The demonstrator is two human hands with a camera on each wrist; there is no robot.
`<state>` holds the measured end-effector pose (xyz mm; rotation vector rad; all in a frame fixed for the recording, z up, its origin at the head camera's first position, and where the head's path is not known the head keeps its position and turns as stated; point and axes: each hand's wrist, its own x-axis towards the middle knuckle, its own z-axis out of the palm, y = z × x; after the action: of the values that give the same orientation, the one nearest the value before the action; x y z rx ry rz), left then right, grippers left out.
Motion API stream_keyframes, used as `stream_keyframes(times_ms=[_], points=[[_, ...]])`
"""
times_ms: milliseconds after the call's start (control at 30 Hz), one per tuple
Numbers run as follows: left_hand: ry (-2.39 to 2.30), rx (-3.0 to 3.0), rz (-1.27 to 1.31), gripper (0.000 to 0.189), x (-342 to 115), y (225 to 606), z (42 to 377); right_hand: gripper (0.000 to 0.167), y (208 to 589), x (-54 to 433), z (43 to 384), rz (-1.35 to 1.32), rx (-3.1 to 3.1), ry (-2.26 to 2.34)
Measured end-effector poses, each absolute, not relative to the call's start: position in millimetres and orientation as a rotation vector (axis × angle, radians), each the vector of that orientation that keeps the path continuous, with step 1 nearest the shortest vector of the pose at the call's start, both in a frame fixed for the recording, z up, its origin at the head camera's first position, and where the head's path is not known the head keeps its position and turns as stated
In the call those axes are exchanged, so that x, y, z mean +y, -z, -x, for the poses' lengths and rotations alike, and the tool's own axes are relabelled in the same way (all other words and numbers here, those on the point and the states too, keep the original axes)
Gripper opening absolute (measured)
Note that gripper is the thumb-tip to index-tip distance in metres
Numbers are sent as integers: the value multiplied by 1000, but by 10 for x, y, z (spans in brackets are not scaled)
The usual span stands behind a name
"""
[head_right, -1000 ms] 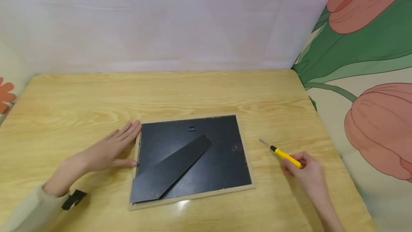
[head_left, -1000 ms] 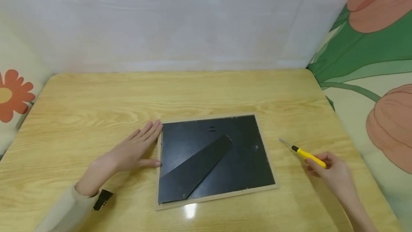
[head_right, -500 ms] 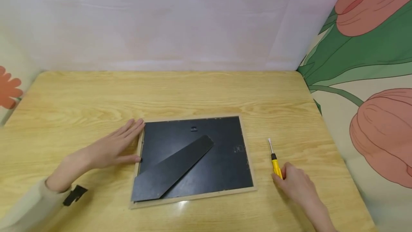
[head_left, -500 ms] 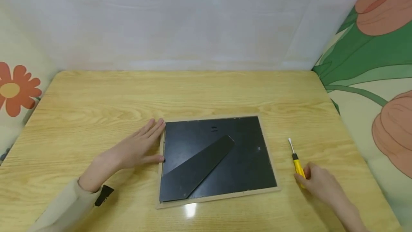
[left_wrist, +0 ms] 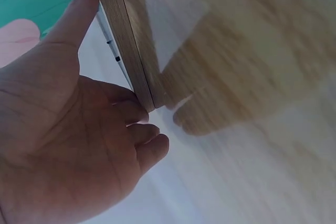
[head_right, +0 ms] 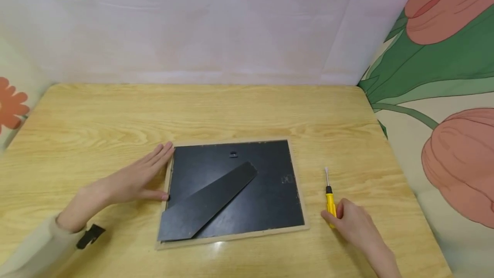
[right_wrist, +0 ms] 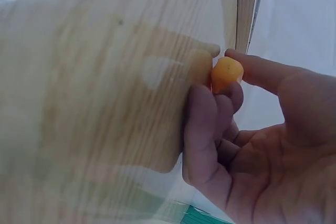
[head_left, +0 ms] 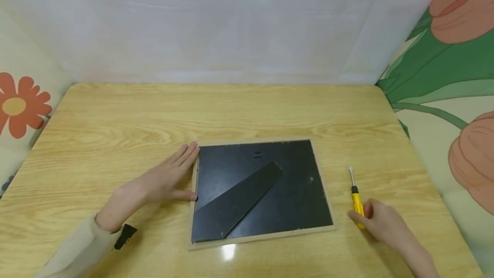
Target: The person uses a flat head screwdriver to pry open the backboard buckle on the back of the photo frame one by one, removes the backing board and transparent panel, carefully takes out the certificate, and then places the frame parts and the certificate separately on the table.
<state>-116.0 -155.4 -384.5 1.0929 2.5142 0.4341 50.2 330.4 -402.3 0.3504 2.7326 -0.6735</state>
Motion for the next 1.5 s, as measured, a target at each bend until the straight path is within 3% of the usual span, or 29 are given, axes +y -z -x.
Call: stream_keyframes(times_ms=[333, 433, 600, 767, 867, 1167, 1500], points=[[-417, 2536, -1110, 109, -1543, 3835, 1135, 50, 3878, 3336, -487, -411, 2708, 685], [-386, 2571, -1154, 101, -1519, 3829, 1100, 52, 3711, 3339, -420, -367, 2774, 652], [-306, 2681, -1280, 81, -1441, 3814, 997, 47, 3363, 3205, -156, -160, 2893, 620], [-283, 2716, -1350, 79, -1375, 3831, 925, 33, 3192, 2870, 202, 201, 2932, 623], [-319, 2677, -1332, 86, -1387, 3841, 892, 29, 3286, 2641, 401, 473, 2901, 614], [-386, 2565, -1275, 101, -1495, 3879, 822, 55, 3788, 2349, 796, 1004, 2790, 417], [-387, 2543, -1202, 114, -1552, 3914, 795, 48, 3903, 2276, 928, 1347, 2808, 291]])
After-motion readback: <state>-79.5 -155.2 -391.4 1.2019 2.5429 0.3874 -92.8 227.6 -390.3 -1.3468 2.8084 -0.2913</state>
